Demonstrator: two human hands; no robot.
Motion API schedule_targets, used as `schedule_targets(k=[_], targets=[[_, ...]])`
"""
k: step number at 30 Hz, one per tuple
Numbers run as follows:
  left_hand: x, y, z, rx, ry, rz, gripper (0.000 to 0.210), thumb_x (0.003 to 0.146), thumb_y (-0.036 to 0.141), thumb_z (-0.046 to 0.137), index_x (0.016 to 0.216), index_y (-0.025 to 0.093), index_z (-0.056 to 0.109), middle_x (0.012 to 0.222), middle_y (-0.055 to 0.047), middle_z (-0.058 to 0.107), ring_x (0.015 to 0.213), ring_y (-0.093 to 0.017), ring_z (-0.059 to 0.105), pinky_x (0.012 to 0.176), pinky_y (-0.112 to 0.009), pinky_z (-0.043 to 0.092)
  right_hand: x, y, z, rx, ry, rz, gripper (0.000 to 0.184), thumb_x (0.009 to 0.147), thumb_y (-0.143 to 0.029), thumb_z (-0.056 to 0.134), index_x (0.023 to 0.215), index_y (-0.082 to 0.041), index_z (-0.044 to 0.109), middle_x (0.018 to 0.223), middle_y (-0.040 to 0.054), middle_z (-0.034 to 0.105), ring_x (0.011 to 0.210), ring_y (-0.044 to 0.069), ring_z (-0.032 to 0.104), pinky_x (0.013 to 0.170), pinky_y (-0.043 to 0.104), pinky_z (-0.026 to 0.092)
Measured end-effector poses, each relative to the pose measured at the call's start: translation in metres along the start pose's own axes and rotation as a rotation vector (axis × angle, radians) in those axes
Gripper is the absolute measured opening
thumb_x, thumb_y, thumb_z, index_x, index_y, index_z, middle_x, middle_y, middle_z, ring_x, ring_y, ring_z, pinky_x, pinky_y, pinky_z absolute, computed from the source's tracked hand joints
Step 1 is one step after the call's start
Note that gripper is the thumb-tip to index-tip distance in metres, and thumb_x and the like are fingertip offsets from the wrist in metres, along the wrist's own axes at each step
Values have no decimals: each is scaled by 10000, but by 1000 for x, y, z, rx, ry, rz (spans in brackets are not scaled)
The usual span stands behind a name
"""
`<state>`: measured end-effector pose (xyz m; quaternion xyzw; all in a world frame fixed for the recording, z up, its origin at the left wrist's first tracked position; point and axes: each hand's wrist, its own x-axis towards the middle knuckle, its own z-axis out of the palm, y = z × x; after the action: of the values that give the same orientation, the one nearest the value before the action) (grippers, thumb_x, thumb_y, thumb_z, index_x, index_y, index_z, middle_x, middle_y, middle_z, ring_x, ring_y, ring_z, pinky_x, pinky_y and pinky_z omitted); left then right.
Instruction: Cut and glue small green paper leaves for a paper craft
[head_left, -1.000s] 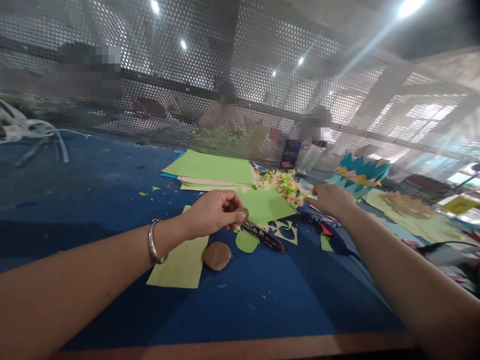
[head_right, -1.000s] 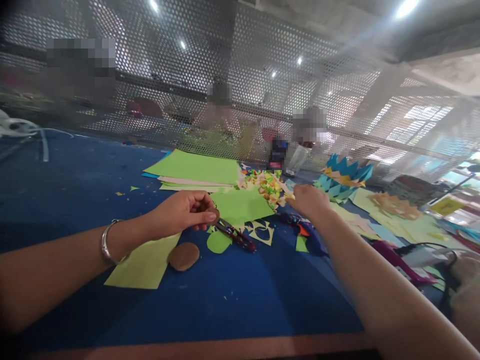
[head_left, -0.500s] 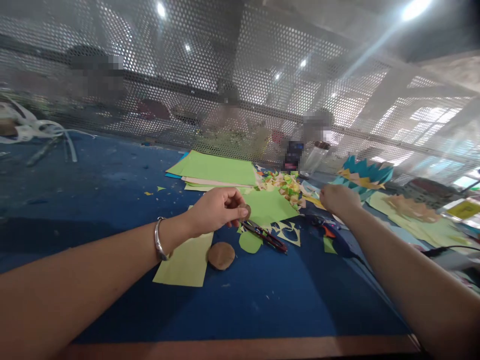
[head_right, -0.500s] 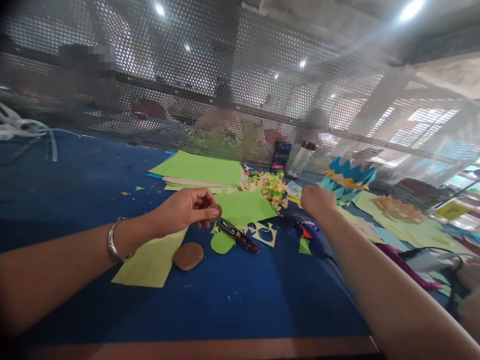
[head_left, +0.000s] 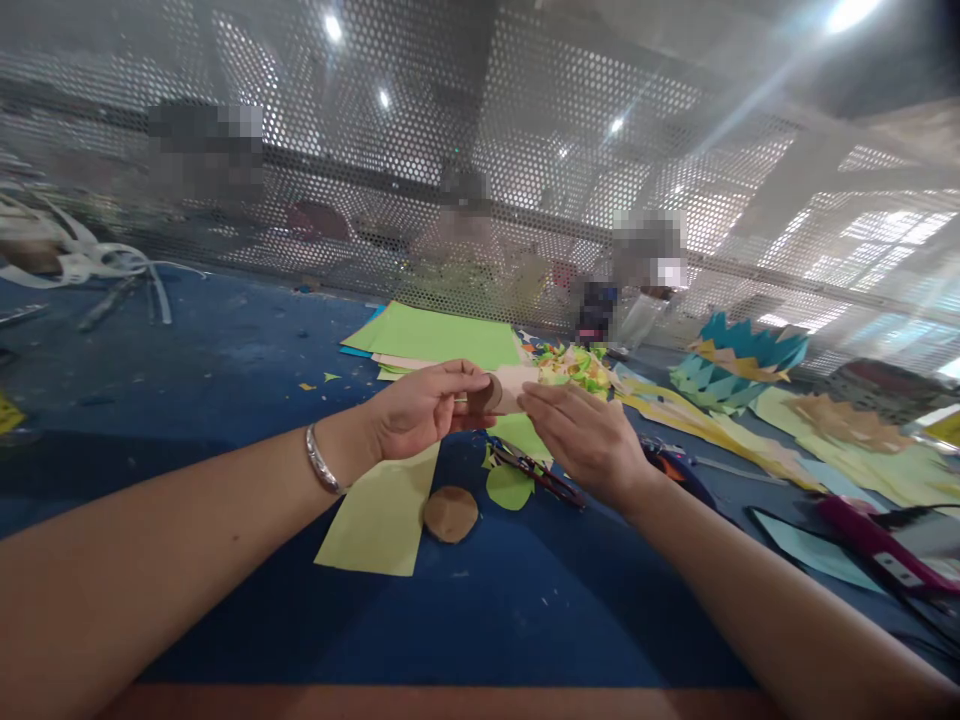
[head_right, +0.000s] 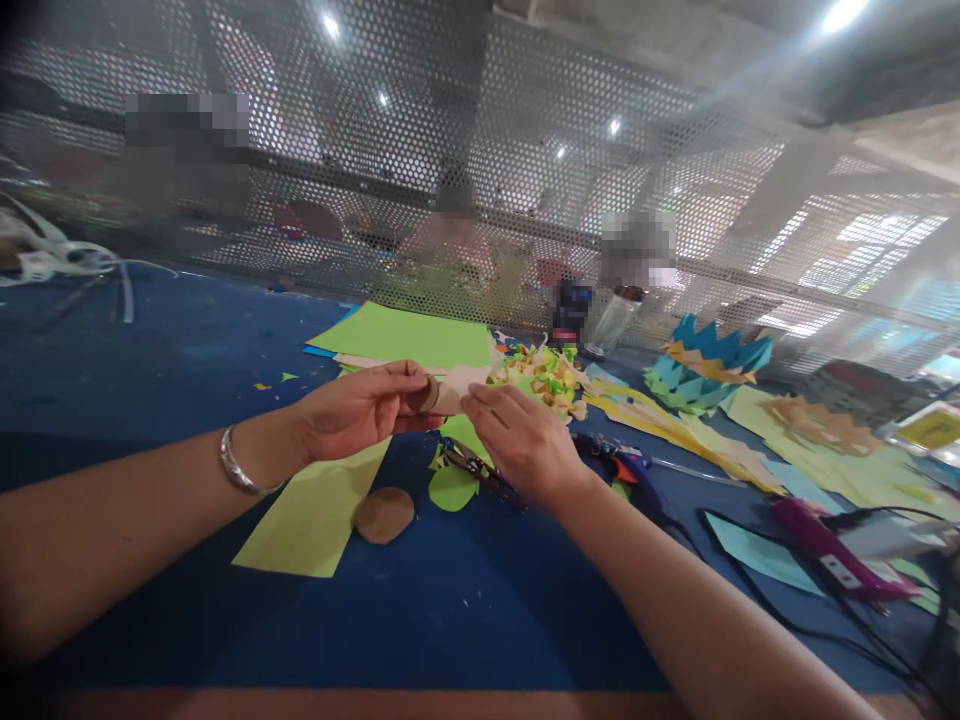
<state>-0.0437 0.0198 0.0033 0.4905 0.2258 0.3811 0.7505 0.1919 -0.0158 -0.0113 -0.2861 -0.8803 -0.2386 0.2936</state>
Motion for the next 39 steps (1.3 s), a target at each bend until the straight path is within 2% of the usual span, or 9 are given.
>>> schedule_targets(k=[4,8,12,14,17,21,30,33,39], targets=[[1,-4,1,125,55,8,179,772,231,798,722,162,641,773,12,668,786,-115,638,857,-284,496,-4,-2,4,131,-42,23,339,973,-102,476,1254,-156,658,1293,149,684,1164,251,657,967,440,568],[1,-7,3,243,113,125,164,742,219,813,727,152,665,755,12,684,781,-117,646,882,-305,488,-2,-8,0,241,40,189,341,981,-115,468,1251,-217,650,1263,93,701,1199,222,638,1046,442,515],[1,-13,3,317,111,227,180,748,279,818,792,155,695,827,-17,715,843,-147,671,902,-335,495,-1,-11,-1,318,148,415,222,972,-176,522,1119,-223,682,1118,86,720,994,207,696,903,388,573],[2,-15,2,346,137,256,205,750,298,819,824,149,699,868,-34,717,856,-153,668,884,-330,499,-1,-11,-1,352,173,463,182,962,-190,551,1095,-211,674,1108,88,699,868,179,690,828,361,584],[2,-18,4,352,169,282,253,757,289,815,912,142,679,876,-38,704,831,-148,659,838,-314,500,0,-13,1,403,188,441,202,952,-190,575,1137,-203,657,1171,98,645,895,169,669,820,343,587],[1,-18,9,266,251,299,589,713,228,855,1182,204,500,750,57,629,728,-116,631,752,-272,479,2,-17,3,428,137,373,303,935,-227,626,1238,-227,620,1273,109,568,953,180,650,799,339,602],[-4,-20,28,226,274,255,804,660,137,866,1272,230,353,733,66,645,741,-141,650,766,-293,503,2,-19,9,389,76,327,393,913,-223,646,1298,-262,582,1317,132,501,1207,278,551,858,423,602],[-5,-20,32,161,319,226,700,687,143,850,1218,211,398,736,50,641,713,-133,631,721,-273,481,4,-20,7,391,84,305,395,902,-204,648,1289,-249,584,1283,137,521,1201,283,557,867,439,600],[-2,-16,34,85,367,111,337,782,237,773,995,212,512,942,-46,684,829,-165,642,719,-292,480,6,-20,6,368,119,282,383,897,-216,660,1272,-234,589,1249,137,551,1204,284,557,864,426,602]])
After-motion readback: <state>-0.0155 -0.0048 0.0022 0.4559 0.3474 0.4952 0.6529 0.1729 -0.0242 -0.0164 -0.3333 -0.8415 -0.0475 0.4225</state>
